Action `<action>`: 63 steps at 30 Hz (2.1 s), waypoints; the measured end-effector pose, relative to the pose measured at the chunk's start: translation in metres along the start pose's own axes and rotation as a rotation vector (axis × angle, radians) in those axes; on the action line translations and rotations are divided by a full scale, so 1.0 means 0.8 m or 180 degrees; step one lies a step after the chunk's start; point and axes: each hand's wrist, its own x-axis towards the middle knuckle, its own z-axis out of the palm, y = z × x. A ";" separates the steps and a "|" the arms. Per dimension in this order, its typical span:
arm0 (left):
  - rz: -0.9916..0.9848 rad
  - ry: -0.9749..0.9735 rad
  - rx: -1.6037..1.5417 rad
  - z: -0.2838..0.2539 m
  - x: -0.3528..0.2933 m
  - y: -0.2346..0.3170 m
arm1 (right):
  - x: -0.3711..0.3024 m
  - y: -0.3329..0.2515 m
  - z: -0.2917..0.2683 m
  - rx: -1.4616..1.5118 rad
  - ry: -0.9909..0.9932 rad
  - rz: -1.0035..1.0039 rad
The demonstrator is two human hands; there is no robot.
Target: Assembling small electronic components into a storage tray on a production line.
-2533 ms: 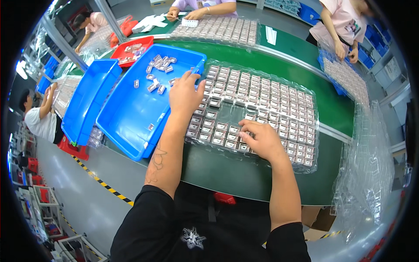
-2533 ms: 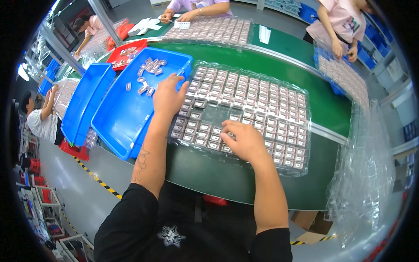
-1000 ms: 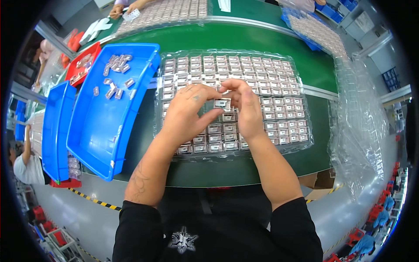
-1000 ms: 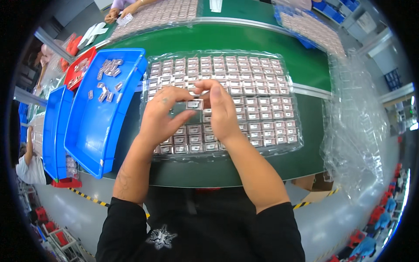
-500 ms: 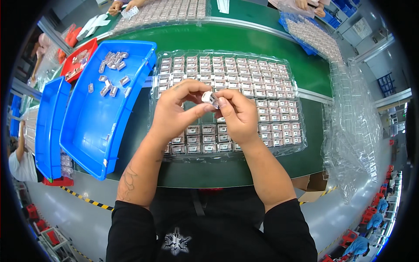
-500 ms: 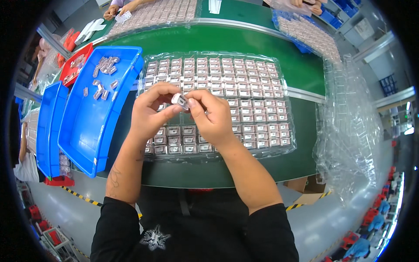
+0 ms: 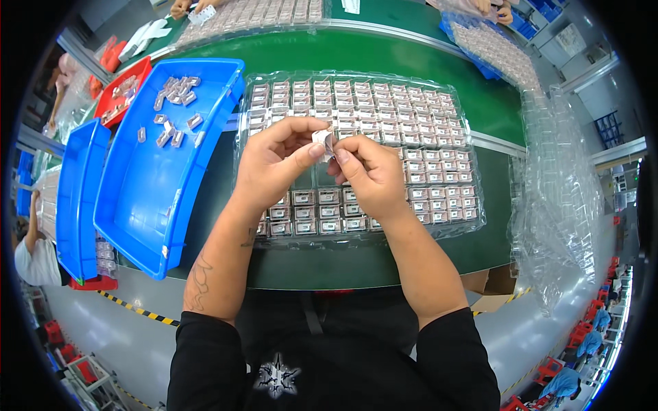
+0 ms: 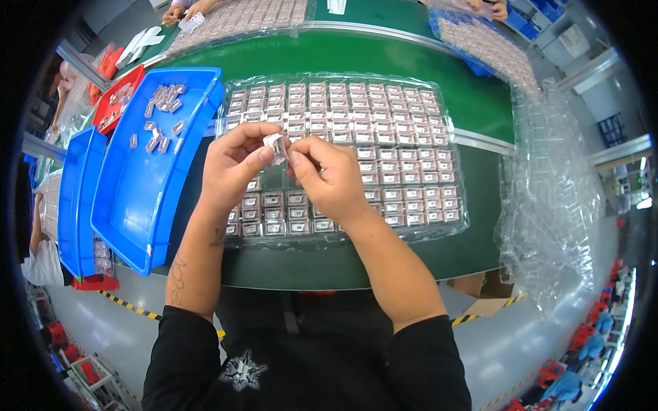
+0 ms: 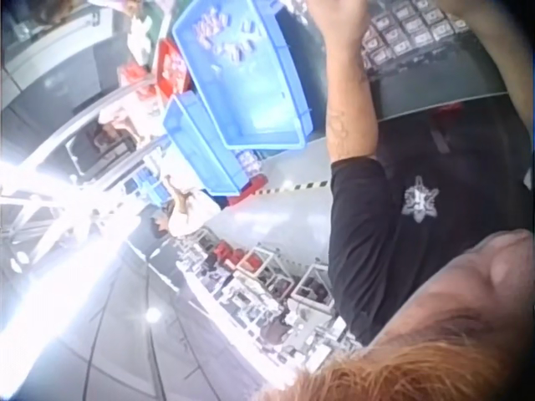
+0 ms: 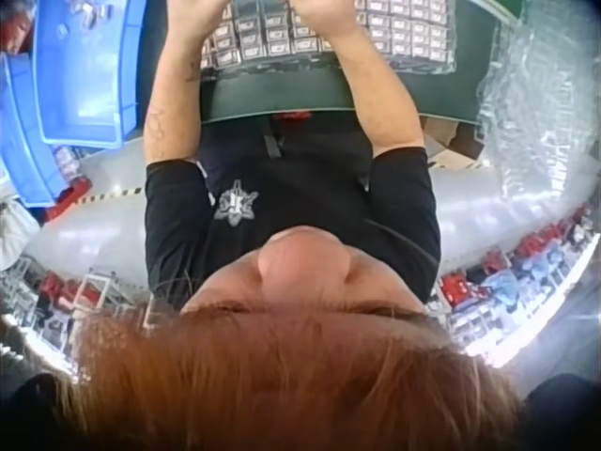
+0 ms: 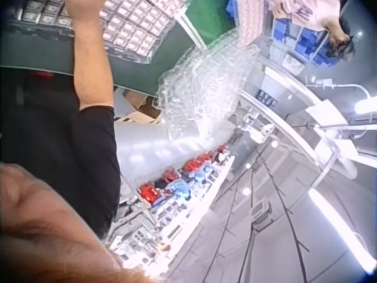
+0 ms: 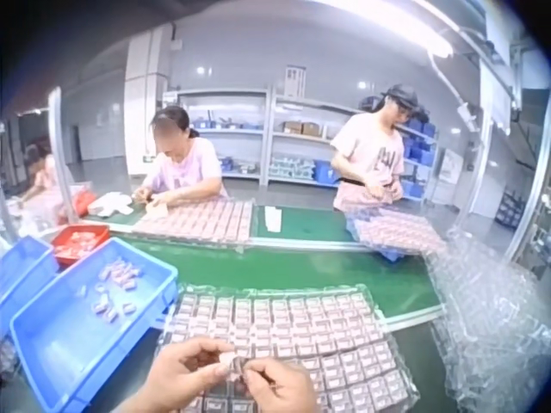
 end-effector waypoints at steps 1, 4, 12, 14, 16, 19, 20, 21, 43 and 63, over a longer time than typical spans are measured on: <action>0.0000 -0.0003 0.0001 0.001 0.000 0.000 | 0.001 -0.001 -0.001 0.0049 -0.0028 0.0036; 0.0043 0.0022 -0.0039 0.001 0.001 0.000 | 0.000 0.002 0.001 0.0081 -0.0019 -0.0010; 0.0006 0.0109 0.0082 0.000 0.003 0.001 | 0.000 0.013 0.005 -0.0153 -0.0060 -0.0145; 0.0010 0.0102 0.0148 -0.001 0.003 0.003 | 0.003 0.012 0.004 -0.0227 -0.0068 -0.0159; 0.0013 0.0097 0.0209 -0.001 0.003 0.003 | 0.002 0.013 0.004 -0.0288 -0.0063 -0.0084; 0.0028 0.0066 0.0199 0.001 0.003 0.000 | 0.003 0.010 0.004 -0.0302 -0.0040 0.0048; 0.0019 0.0102 0.0270 0.001 0.003 -0.001 | 0.003 0.008 0.005 -0.0251 -0.0019 0.0102; 0.0010 0.0139 0.0342 0.001 0.002 -0.002 | 0.003 0.006 0.006 -0.0125 -0.0014 0.0190; -0.0154 -0.0002 0.0399 -0.005 0.007 -0.001 | 0.001 0.008 0.004 -0.0136 -0.0095 0.0105; -0.0232 -0.0071 0.0879 0.001 0.004 0.000 | 0.003 0.009 0.006 -0.0918 0.0068 -0.0114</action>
